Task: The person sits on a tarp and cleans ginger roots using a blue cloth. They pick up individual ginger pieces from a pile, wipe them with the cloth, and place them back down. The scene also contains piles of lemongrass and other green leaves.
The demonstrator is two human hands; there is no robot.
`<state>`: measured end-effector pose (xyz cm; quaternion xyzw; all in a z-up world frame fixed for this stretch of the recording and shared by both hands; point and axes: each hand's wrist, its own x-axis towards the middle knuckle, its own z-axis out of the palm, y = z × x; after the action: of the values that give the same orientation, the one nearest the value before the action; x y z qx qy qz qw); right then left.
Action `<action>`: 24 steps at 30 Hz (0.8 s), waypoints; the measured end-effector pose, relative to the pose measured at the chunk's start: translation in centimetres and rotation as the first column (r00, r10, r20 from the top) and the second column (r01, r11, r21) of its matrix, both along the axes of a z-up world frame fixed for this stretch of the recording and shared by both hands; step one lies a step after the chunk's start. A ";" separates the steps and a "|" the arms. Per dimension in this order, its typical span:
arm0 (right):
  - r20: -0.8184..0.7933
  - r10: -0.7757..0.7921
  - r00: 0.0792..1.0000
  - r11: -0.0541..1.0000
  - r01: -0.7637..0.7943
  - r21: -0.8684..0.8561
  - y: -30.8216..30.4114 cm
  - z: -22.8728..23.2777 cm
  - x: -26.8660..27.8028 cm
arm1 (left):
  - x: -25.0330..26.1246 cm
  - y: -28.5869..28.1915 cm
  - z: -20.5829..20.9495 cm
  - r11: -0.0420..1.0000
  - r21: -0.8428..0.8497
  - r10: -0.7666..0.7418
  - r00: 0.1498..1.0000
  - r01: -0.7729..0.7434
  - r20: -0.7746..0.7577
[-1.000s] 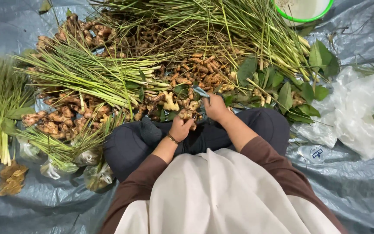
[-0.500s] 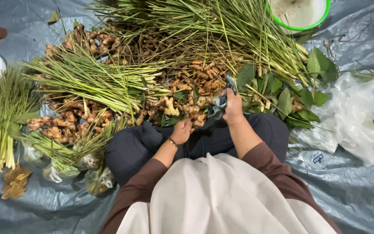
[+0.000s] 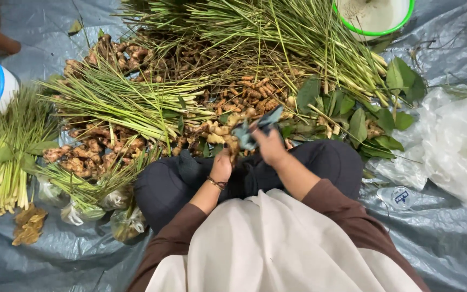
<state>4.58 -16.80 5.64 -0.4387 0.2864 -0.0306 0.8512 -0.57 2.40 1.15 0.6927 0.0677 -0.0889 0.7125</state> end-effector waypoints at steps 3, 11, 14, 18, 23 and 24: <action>0.258 0.607 0.752 0.588 -0.206 -0.782 3.8 4.7 -5.6 | -0.6 -1.8 0.0 0.995 -0.021 -0.100 0.992 0.102 0.071; 0.160 0.716 0.679 0.544 -0.400 -0.738 1.4 8.9 -6.8 | -1.6 3.3 1.3 0.986 0.118 0.105 0.987 -0.119 0.122; 0.182 0.654 0.734 0.568 -0.319 -0.759 0.7 10.2 -6.8 | -1.4 5.3 0.9 0.970 0.123 0.198 0.973 -0.212 0.117; 0.215 0.593 0.776 0.636 -0.287 -0.716 -2.5 9.9 -7.5 | -3.5 4.9 10.1 0.982 0.044 0.183 0.981 -0.186 0.070; 0.160 0.568 0.808 0.609 -0.282 -0.741 -6.7 10.0 -11.0 | -6.2 6.9 7.9 0.938 -0.277 0.250 0.961 -0.209 0.122; 0.156 0.569 0.808 0.607 -0.283 -0.743 -7.2 10.2 -11.9 | -6.8 7.7 8.2 0.937 -0.280 0.251 0.961 -0.210 0.119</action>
<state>-7.30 -23.96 15.87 -0.7635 -0.0311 -0.0103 0.6450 -7.42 10.06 9.38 0.5833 0.0813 0.0406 0.8071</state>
